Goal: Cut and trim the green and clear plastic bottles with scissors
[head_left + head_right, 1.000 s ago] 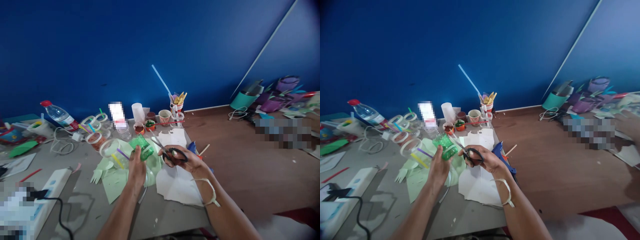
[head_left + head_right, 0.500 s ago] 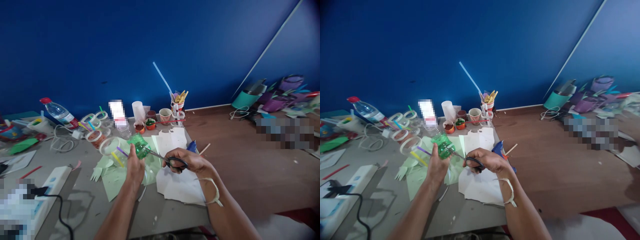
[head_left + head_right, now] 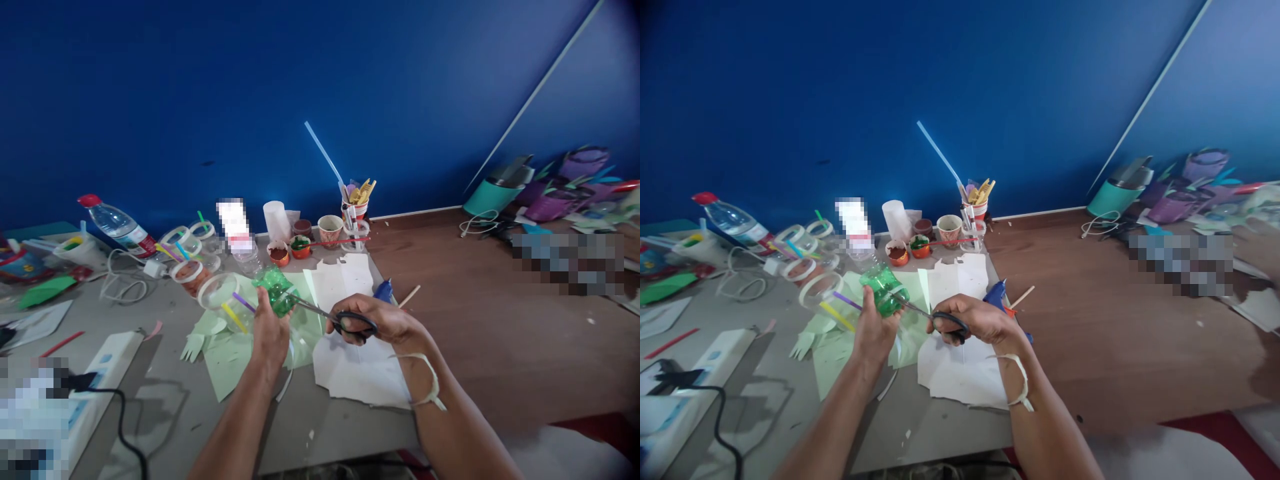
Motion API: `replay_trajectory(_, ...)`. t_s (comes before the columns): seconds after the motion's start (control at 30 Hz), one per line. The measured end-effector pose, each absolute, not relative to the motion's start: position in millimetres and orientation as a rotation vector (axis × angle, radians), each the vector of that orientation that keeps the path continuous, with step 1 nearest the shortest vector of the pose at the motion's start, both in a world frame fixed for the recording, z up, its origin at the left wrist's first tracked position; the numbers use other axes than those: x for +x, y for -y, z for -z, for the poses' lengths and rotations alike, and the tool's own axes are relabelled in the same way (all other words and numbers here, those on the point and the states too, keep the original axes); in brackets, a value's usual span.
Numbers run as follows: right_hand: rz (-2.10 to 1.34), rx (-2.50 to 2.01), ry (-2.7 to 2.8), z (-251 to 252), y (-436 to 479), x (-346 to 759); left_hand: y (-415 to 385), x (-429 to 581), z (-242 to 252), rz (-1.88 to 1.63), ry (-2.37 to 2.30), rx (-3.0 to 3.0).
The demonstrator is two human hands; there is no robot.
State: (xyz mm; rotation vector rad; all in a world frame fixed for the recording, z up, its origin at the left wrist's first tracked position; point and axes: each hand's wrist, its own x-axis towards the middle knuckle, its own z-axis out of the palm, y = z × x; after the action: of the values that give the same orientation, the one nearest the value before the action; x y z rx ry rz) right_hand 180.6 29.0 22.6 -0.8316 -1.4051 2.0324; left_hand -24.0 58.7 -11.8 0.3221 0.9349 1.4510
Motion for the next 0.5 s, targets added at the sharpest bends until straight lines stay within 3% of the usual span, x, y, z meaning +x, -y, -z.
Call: replay_trajectory(0.5,-2.015,-0.787,1.297,-22,-30,172,-40,-11,5,-1.433,-1.092,0.546)
